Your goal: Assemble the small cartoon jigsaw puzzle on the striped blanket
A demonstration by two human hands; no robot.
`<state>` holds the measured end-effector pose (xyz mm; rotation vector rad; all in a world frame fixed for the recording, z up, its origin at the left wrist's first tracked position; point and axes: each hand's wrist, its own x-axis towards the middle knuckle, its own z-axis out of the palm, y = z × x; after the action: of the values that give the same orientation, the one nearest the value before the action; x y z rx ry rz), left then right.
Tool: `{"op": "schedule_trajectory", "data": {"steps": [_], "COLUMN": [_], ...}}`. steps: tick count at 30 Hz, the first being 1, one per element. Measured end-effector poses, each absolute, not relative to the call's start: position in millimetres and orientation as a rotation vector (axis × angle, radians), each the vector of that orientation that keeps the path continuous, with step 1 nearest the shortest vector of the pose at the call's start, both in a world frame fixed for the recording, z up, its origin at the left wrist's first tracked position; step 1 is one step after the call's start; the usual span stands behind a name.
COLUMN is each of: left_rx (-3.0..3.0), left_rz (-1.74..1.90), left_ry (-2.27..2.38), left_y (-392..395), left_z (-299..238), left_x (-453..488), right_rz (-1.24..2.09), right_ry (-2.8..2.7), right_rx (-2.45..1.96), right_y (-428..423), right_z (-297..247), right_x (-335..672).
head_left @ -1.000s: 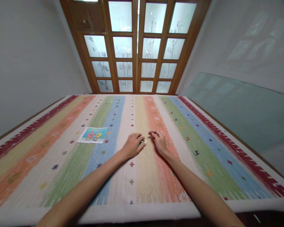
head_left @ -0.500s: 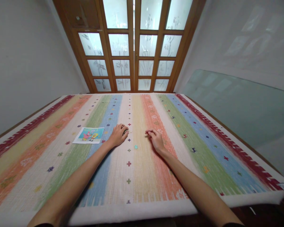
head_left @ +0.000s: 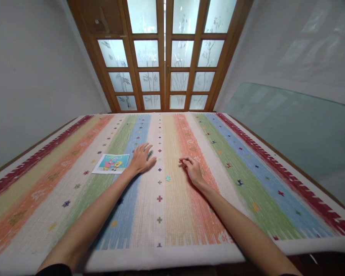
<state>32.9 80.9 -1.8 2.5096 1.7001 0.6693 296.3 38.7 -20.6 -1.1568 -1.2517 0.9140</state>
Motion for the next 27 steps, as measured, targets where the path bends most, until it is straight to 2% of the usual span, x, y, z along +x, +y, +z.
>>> {"op": "schedule_trajectory", "data": {"steps": [7, 19, 27], "left_rx": [2.701, 2.23, 2.228], "left_rz": [0.408, 0.549, 0.593], "left_ry": [1.35, 2.059, 1.975], "left_y": [19.8, 72.8, 105.5], "left_z": [-15.8, -13.4, -14.2], "left_x": [87.5, 36.5, 45.6], "right_rz": [0.908, 0.928, 0.963], "right_ry": [-1.247, -1.243, -1.24], "right_rx": [-1.148, -1.164, -1.173], "right_y": [38.4, 38.8, 36.9], "right_z": [-20.2, -23.2, -18.8], "right_x": [296.2, 296.7, 298.1]}}
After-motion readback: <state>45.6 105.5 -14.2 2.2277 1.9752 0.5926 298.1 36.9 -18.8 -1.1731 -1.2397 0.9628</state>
